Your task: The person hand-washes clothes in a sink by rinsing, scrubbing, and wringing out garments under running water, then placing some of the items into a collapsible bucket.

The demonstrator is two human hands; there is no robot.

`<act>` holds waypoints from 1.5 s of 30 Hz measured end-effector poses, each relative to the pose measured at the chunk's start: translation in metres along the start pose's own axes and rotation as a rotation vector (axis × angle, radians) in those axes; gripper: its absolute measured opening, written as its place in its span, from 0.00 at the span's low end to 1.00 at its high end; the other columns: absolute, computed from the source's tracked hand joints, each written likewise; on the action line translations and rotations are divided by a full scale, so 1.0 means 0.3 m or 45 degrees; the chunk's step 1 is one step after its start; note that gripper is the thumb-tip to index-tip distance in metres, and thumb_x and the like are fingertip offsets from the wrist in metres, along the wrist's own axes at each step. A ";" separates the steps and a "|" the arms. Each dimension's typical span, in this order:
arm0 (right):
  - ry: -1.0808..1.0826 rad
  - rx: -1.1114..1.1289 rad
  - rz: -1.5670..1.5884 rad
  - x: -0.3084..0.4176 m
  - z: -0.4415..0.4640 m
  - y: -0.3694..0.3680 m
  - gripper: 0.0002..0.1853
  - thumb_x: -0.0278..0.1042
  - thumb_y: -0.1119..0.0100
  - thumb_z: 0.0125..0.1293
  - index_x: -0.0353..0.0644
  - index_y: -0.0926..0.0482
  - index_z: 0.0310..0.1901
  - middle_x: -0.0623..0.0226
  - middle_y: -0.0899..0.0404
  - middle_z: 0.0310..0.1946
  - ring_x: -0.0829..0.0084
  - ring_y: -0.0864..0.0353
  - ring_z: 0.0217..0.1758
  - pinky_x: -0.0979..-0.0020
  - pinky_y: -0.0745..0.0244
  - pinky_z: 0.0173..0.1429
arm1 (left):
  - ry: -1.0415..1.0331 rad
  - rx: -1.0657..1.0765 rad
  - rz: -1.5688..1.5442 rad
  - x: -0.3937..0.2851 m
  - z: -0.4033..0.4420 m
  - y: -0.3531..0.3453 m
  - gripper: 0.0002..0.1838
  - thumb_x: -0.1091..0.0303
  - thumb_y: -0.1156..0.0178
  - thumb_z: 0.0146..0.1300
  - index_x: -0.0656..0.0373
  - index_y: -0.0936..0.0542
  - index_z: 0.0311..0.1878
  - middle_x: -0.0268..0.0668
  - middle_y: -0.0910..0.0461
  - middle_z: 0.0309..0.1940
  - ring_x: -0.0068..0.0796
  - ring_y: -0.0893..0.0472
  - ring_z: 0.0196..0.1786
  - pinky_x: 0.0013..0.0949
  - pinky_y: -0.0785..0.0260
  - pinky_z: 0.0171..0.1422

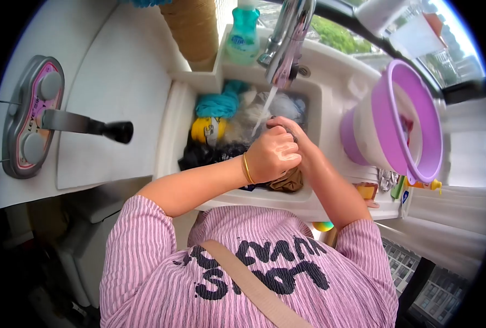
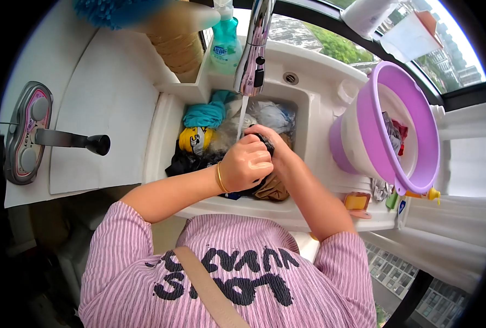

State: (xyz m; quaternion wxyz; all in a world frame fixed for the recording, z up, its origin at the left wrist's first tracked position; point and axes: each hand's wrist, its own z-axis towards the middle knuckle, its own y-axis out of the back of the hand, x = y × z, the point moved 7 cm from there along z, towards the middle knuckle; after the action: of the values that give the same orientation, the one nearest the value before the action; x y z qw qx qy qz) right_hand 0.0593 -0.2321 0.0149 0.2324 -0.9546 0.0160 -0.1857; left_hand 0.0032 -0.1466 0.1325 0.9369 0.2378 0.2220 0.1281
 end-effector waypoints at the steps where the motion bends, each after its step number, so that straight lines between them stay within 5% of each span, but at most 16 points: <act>1: -0.056 0.079 -0.088 0.003 0.028 0.001 0.07 0.37 0.37 0.66 0.46 0.19 0.31 0.70 0.19 0.30 0.71 0.21 0.30 0.67 0.25 0.35 | -0.094 0.084 -0.004 -0.007 -0.007 -0.020 0.07 0.69 0.37 0.43 0.54 0.26 0.25 0.33 0.26 0.26 0.35 0.23 0.36 0.38 0.30 0.50; 4: 0.191 -0.047 -0.538 0.016 0.063 0.009 0.06 0.35 0.37 0.63 0.45 0.20 0.30 0.72 0.21 0.32 0.74 0.22 0.34 0.70 0.26 0.40 | -0.256 0.188 -0.019 -0.027 -0.050 -0.082 0.08 0.66 0.40 0.40 0.54 0.28 0.24 0.33 0.29 0.26 0.37 0.25 0.34 0.39 0.29 0.47; 5: 0.392 0.290 -0.739 0.007 0.130 0.013 0.04 0.32 0.35 0.59 0.45 0.20 0.30 0.73 0.23 0.32 0.75 0.24 0.36 0.71 0.27 0.44 | -0.321 0.244 -0.117 -0.047 -0.077 -0.105 0.08 0.65 0.41 0.41 0.54 0.29 0.24 0.33 0.29 0.26 0.37 0.25 0.34 0.38 0.29 0.46; 10: 0.222 -0.022 -1.532 -0.102 0.161 0.021 0.25 0.37 0.30 0.52 0.32 0.16 0.50 0.55 0.12 0.38 0.65 0.16 0.39 0.67 0.22 0.47 | -0.447 0.442 -0.279 -0.128 -0.252 -0.222 0.08 0.63 0.42 0.44 0.54 0.29 0.22 0.33 0.29 0.25 0.35 0.24 0.33 0.37 0.26 0.47; 12: 0.417 -0.240 -1.814 -0.118 0.174 0.046 0.26 0.39 0.30 0.53 0.31 0.17 0.51 0.50 0.12 0.40 0.57 0.13 0.42 0.61 0.21 0.49 | -0.463 0.479 -0.237 -0.124 -0.315 -0.279 0.07 0.63 0.41 0.44 0.54 0.28 0.22 0.33 0.26 0.26 0.35 0.22 0.36 0.38 0.25 0.48; 13: 0.697 -0.349 -1.901 -0.112 0.177 0.056 0.26 0.40 0.30 0.53 0.31 0.17 0.51 0.46 0.12 0.42 0.51 0.13 0.46 0.56 0.21 0.51 | -0.499 0.470 -0.187 -0.121 -0.327 -0.293 0.07 0.63 0.41 0.45 0.54 0.27 0.23 0.33 0.25 0.27 0.36 0.21 0.37 0.38 0.24 0.49; 16: 0.621 -0.476 -1.728 -0.004 0.022 0.026 0.24 0.40 0.30 0.53 0.33 0.17 0.49 0.47 0.13 0.39 0.54 0.13 0.43 0.58 0.21 0.49 | -0.549 0.585 -0.083 -0.097 -0.319 -0.300 0.05 0.65 0.40 0.47 0.54 0.25 0.25 0.35 0.20 0.32 0.38 0.18 0.44 0.40 0.24 0.58; 20: 0.931 -0.452 -1.450 0.165 -0.298 -0.035 0.18 0.39 0.32 0.54 0.34 0.20 0.41 0.54 0.19 0.29 0.62 0.20 0.32 0.62 0.24 0.41 | -0.231 0.181 -0.141 -0.098 -0.081 -0.059 0.08 0.69 0.38 0.52 0.56 0.29 0.26 0.42 0.17 0.56 0.42 0.19 0.62 0.44 0.29 0.67; 24: 1.307 -0.424 -1.317 0.296 -0.700 -0.177 0.15 0.35 0.29 0.56 0.36 0.23 0.39 0.64 0.21 0.30 0.74 0.25 0.33 0.66 0.25 0.41 | 0.296 -0.222 -0.236 -0.090 0.030 0.153 0.10 0.76 0.33 0.56 0.58 0.27 0.34 0.54 0.21 0.61 0.51 0.20 0.61 0.46 0.28 0.68; 28: 2.308 -0.864 -0.730 0.401 -1.128 -0.158 0.17 0.39 0.26 0.62 0.40 0.19 0.48 0.71 0.23 0.31 0.83 0.25 0.34 0.76 0.28 0.40 | 0.754 -0.557 -0.537 0.098 -0.056 0.216 0.01 0.77 0.49 0.72 0.60 0.29 0.42 0.46 0.21 0.48 0.31 0.22 0.45 0.35 0.27 0.57; 31: 2.656 -1.144 -0.323 0.447 -1.281 -0.046 0.19 0.42 0.27 0.66 0.41 0.17 0.53 0.72 0.20 0.33 0.87 0.22 0.36 0.81 0.27 0.41 | 1.327 -0.575 -0.568 0.358 -0.114 0.214 0.07 0.70 0.43 0.74 0.59 0.26 0.37 0.35 0.19 0.37 0.22 0.23 0.40 0.28 0.29 0.52; 33: 2.251 -1.581 -0.642 0.505 -1.298 0.131 0.33 0.60 0.31 0.65 0.44 0.21 0.62 0.61 0.18 0.48 0.70 0.16 0.50 0.71 0.20 0.52 | 1.517 -0.238 -0.629 0.576 -0.163 0.145 0.07 0.68 0.41 0.73 0.61 0.21 0.40 0.35 0.16 0.39 0.24 0.19 0.42 0.29 0.26 0.53; 35: 1.942 -1.878 -1.104 0.516 -1.254 0.174 0.33 0.61 0.34 0.67 0.41 0.21 0.62 0.56 0.16 0.54 0.63 0.15 0.57 0.65 0.20 0.59 | 1.411 0.158 -0.575 0.738 -0.163 0.044 0.10 0.66 0.41 0.73 0.63 0.17 0.47 0.35 0.14 0.43 0.26 0.16 0.45 0.30 0.24 0.54; 38: 1.607 -2.029 -1.809 0.455 -1.127 0.157 0.27 0.55 0.35 0.69 0.36 0.17 0.54 0.55 0.18 0.56 0.55 0.21 0.62 0.60 0.30 0.68 | 1.206 0.386 -0.585 0.834 -0.060 -0.030 0.15 0.64 0.41 0.72 0.63 0.14 0.53 0.35 0.12 0.45 0.26 0.16 0.49 0.31 0.24 0.57; 40: 1.815 -2.084 -1.727 0.383 -1.136 0.046 0.21 0.48 0.34 0.70 0.36 0.16 0.50 0.56 0.17 0.55 0.54 0.20 0.60 0.58 0.29 0.65 | 1.310 0.482 -0.652 0.912 -0.035 -0.075 0.16 0.63 0.41 0.71 0.63 0.13 0.51 0.36 0.12 0.46 0.26 0.16 0.50 0.31 0.24 0.57; 45: 1.933 -1.123 -1.612 0.279 -0.862 -0.163 0.08 0.34 0.37 0.69 0.38 0.19 0.41 0.56 0.17 0.43 0.53 0.18 0.51 0.56 0.25 0.55 | 1.337 0.484 -0.502 0.853 0.098 -0.079 0.18 0.64 0.43 0.70 0.65 0.13 0.53 0.38 0.12 0.49 0.28 0.16 0.53 0.33 0.25 0.60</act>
State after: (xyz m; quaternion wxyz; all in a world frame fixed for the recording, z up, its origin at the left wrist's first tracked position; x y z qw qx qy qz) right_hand 0.0410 -0.3114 0.2788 -0.3402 -0.4249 -0.2747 -0.7926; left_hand 0.2429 -0.0899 0.0528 0.6486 0.2605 0.7151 0.0102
